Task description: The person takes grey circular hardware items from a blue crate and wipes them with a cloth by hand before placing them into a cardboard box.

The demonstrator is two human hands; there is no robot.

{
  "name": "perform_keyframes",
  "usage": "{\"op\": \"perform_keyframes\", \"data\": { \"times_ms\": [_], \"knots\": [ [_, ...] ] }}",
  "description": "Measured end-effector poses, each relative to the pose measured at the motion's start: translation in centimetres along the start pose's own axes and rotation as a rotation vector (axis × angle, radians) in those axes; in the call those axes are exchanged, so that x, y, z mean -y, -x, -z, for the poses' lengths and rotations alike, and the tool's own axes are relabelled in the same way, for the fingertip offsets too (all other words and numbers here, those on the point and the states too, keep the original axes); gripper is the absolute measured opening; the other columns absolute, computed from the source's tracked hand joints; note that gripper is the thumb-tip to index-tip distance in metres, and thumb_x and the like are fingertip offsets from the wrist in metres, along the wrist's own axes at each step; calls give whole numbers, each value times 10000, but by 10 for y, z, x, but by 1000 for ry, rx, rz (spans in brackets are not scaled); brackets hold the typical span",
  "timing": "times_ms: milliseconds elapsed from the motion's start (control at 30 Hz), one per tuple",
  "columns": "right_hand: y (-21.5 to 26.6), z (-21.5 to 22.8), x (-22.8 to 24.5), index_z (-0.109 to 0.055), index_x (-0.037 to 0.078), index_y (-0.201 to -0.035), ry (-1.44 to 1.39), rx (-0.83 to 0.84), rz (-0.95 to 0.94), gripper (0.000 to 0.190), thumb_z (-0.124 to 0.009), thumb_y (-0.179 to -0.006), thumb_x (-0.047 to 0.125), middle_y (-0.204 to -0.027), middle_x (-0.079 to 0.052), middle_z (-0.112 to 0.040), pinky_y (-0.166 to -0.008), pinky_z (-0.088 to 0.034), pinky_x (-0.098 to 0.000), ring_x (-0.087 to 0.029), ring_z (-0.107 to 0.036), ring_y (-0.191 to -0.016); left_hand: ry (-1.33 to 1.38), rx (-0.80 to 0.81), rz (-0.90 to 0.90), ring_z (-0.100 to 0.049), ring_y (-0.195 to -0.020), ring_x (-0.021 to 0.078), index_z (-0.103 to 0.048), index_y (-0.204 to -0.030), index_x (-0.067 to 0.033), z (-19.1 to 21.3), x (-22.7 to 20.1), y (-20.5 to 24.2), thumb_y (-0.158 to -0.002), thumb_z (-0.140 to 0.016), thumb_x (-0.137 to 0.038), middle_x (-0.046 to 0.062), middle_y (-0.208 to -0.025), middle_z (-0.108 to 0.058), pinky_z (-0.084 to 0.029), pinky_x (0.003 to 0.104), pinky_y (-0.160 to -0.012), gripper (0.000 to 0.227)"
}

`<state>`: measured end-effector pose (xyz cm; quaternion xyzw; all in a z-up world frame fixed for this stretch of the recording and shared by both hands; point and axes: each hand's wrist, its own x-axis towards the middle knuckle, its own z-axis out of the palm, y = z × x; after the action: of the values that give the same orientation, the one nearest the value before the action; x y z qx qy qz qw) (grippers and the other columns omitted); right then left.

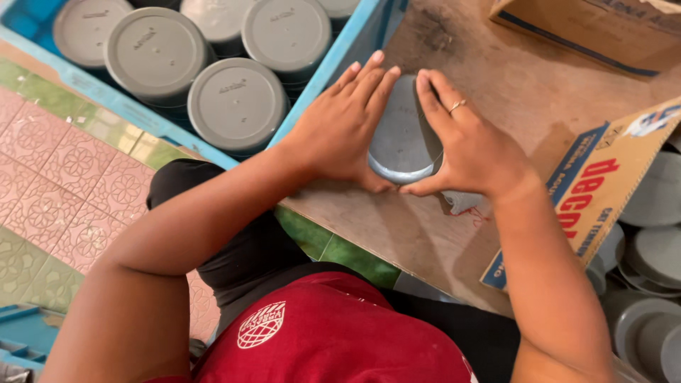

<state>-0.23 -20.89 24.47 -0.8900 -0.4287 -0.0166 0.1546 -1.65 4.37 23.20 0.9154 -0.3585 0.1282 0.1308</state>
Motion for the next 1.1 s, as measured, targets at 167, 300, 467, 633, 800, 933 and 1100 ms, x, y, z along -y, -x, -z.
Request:
{"op": "perform_keyframes", "data": {
  "times_ms": [167,300,467,633,800,933,1100],
  "knots": [
    [-55,21,8,-268,-126,-1576,42,-83,137,1437,-939,-557,635,-1626,-309,-297,-1240,-320,-465,-404,-341,-1523,-51,5,57,-252,-1535,408,-245,-1539,135,39,35,2,-573,-851,-905,313,-1579,-393,-247,505,-1269,1543],
    [-94,22,14,-260,-110,-1588,40,-61,161,1409,-935,-599,632,-1635,-296,-287,-1216,-347,-484,-399,-331,-1530,-83,-19,122,-514,-1407,450,-211,-1561,100,52,64,14,-559,-876,-920,302,-1539,-457,-347,504,-1232,1577],
    [-129,11,17,-237,-72,-1608,19,6,138,1429,-919,-586,658,-1667,-251,-254,-1215,-335,-480,-358,-287,-1548,-86,-1,163,-489,-1408,451,-228,-1557,106,60,92,27,-553,-845,-998,287,-1530,-458,-343,488,-1221,1614],
    [-171,7,17,-211,-66,-1608,-38,57,140,1424,-921,-584,622,-1669,-263,-232,-1226,-295,-463,-353,-250,-1556,-17,13,219,-464,-1433,434,-208,-1558,101,72,122,33,-582,-859,-956,276,-1554,-426,-318,503,-1230,1579],
    [-223,10,16,-184,-9,-1651,84,60,175,1427,-888,-622,684,-1708,-192,-200,-1113,-431,-531,-355,-277,-1563,-65,-54,206,-518,-1399,464,-215,-1549,105,86,170,37,-611,-856,-991,279,-1530,-460,-343,509,-1227,1578],
    [-278,7,21,-196,-87,-1612,-18,78,248,1411,-890,-610,625,-1674,-283,-201,-1239,-246,-488,-390,-204,-1561,-126,-13,263,-440,-1459,483,-232,-1547,100,99,213,43,-627,-889,-958,296,-1605,-360,-341,496,-1224,1549],
    [-336,-1,25,-225,-65,-1622,19,105,236,1364,-882,-627,599,-1623,-336,-313,-1155,-306,-513,-446,-275,-1497,-164,-154,208,-597,-1018,436,-452,-1305,69,105,270,52,-588,-929,-877,254,-1178,-612,-499,490,-780,1280]
  ]
}}
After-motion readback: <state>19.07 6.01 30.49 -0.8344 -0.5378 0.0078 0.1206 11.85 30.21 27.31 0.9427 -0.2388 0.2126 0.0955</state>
